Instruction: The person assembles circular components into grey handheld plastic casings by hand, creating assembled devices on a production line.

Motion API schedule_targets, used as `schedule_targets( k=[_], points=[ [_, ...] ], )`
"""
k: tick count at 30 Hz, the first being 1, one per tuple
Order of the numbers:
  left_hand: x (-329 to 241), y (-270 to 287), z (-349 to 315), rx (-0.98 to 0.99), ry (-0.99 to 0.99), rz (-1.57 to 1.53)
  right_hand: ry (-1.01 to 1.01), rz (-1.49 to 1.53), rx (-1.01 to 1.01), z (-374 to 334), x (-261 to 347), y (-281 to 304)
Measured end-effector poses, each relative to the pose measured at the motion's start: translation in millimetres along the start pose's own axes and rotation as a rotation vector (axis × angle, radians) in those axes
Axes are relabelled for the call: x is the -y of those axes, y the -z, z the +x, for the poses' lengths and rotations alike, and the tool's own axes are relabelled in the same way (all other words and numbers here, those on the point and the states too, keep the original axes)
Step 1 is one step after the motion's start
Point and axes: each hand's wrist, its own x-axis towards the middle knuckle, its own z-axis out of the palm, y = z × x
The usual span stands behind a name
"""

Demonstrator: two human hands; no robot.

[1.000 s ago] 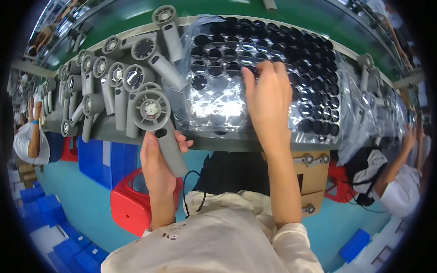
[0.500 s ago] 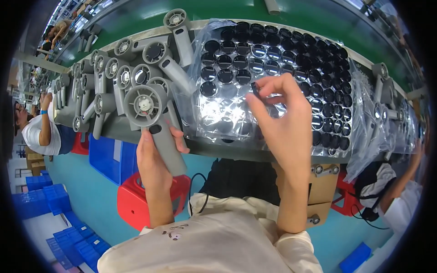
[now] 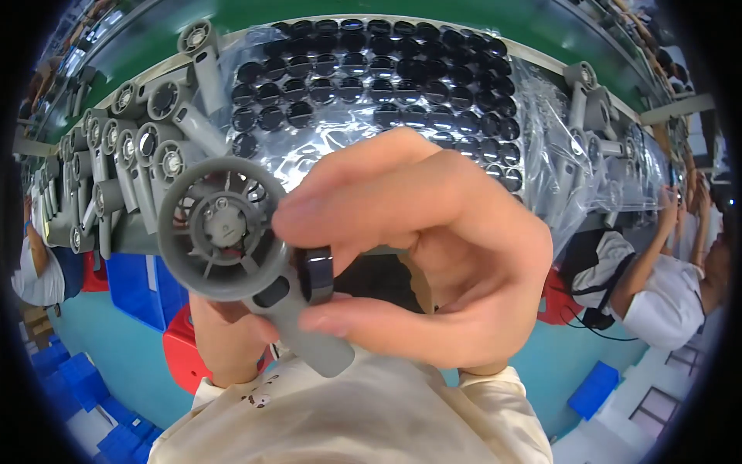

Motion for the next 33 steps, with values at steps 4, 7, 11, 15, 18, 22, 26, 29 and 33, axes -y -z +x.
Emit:
schedule_targets(
  k=[4,7,11,15,18,22,26,29,33],
  points=[
    [11,-11,2,0.032,-0.142,0.105,0.08,-0.165,0.049,-1,11,11],
    [15,-20,1,0.015,-0.243,0.149,0.154,-0.305,0.081,-3,15,19],
    [22,-17,7,0.079,-0.343,0.158,0.135,-0.266,0.041,-8,17,21],
    [20,-21,15,0.171,-0.42,0.291,0.103,-0.291,0.008,-14,22,21],
    [19,-27,17,0.014,-0.382,0.165,0.109,-0.329,0.013,-15,27,22],
    [21,-5,20,0.402,-0.553,0.612,0.075,-0.366,0.016,-18,32,20],
    [22,-6,20,0.409,-0.579,0.634,0.091,-0.391,0.007,-18,34,20],
    [26,-18,9,0.186,-0.519,0.509,0.095,-0.398,0.021,-17,35,18],
    [27,-17,8,0.228,-0.563,0.571,0.024,-0.281,-0.082,-19,35,9]
  ],
)
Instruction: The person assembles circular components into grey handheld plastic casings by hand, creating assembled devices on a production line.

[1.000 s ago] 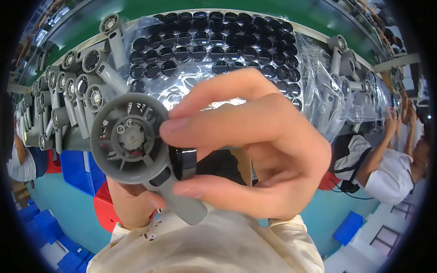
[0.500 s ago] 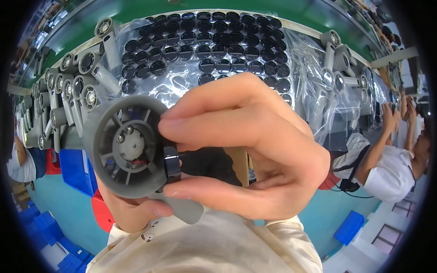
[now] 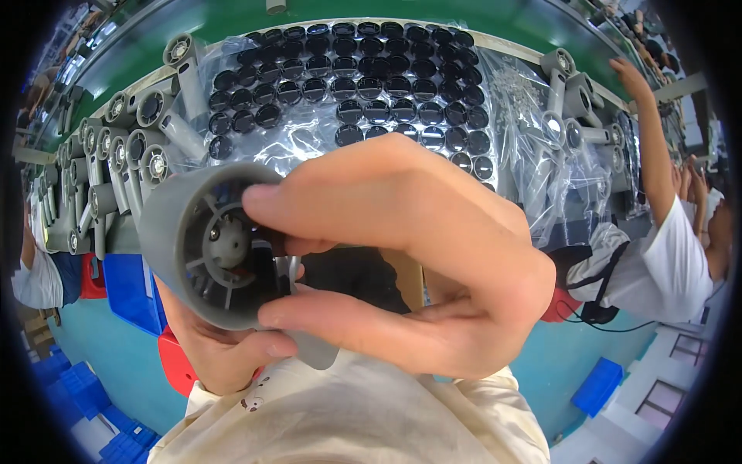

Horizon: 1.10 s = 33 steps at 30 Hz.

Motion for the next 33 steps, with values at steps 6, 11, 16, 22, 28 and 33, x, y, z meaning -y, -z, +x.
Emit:
schedule_targets(
  k=[6,11,16,22,28,33],
  points=[
    [-14,-11,-8,-0.221,0.206,-0.028,0.085,-0.066,0.116,6,-4,3],
    [-13,-13,-7,-0.3,0.268,-0.008,-0.001,-0.247,0.122,10,17,1],
    [-10,-6,-10,-0.244,0.157,0.032,-0.024,-0.339,0.159,21,20,-10],
    [-11,-5,-6,-0.253,0.159,0.079,0.07,-0.355,0.164,25,17,-12],
    [-15,-10,-1,-0.362,0.393,0.035,0.025,-0.29,-0.072,7,0,-25],
    [-7,-6,-6,-0.273,0.402,-0.381,-0.118,-0.234,-0.16,-8,-16,-34]
  ],
)
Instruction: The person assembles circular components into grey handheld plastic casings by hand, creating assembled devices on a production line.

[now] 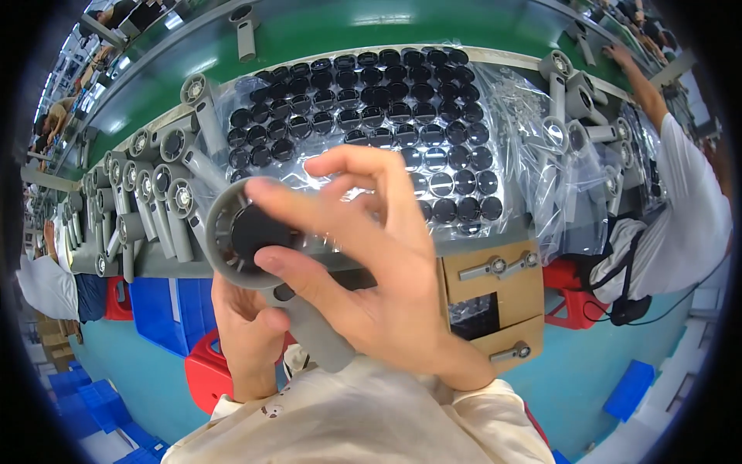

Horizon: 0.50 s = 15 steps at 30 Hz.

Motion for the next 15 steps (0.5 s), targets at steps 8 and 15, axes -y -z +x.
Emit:
schedule_targets(
  k=[8,15],
  points=[
    [-30,-14,8,0.093,0.055,0.999,-0.406,0.615,-0.135,-13,14,-4],
    [11,-29,8,-0.141,-0.563,0.608,-0.054,0.37,-0.106,-25,2,-3]
  ],
)
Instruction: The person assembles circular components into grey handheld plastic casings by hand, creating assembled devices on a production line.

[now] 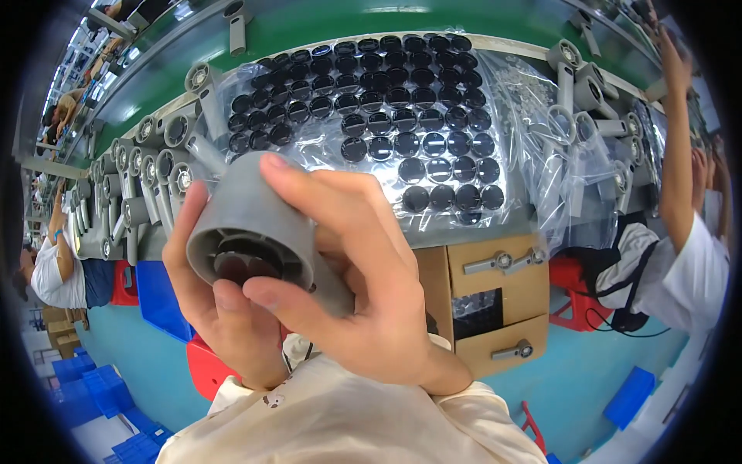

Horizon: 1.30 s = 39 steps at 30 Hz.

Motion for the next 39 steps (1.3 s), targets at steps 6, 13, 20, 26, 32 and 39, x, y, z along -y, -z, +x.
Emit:
schedule_targets(
  k=[6,13,20,26,32,39],
  points=[
    [8,-9,-2,-0.044,-0.113,0.17,0.087,-0.104,-0.018,0,-4,2],
    [23,-19,4,0.04,-0.027,-0.022,-0.059,-0.059,-0.036,-2,-3,13],
    [33,-4,-2,0.004,-0.105,0.156,-0.259,0.084,0.05,-1,-15,8],
    [31,-23,9,0.266,-0.18,-0.399,0.24,0.062,-0.186,-7,-17,6],
    [32,-16,13,0.087,-0.474,-0.282,0.315,-0.015,-0.136,0,-10,-12],
    [49,-18,16,-0.006,-0.442,-0.172,0.357,-0.062,-0.164,7,-28,-9]
  ],
)
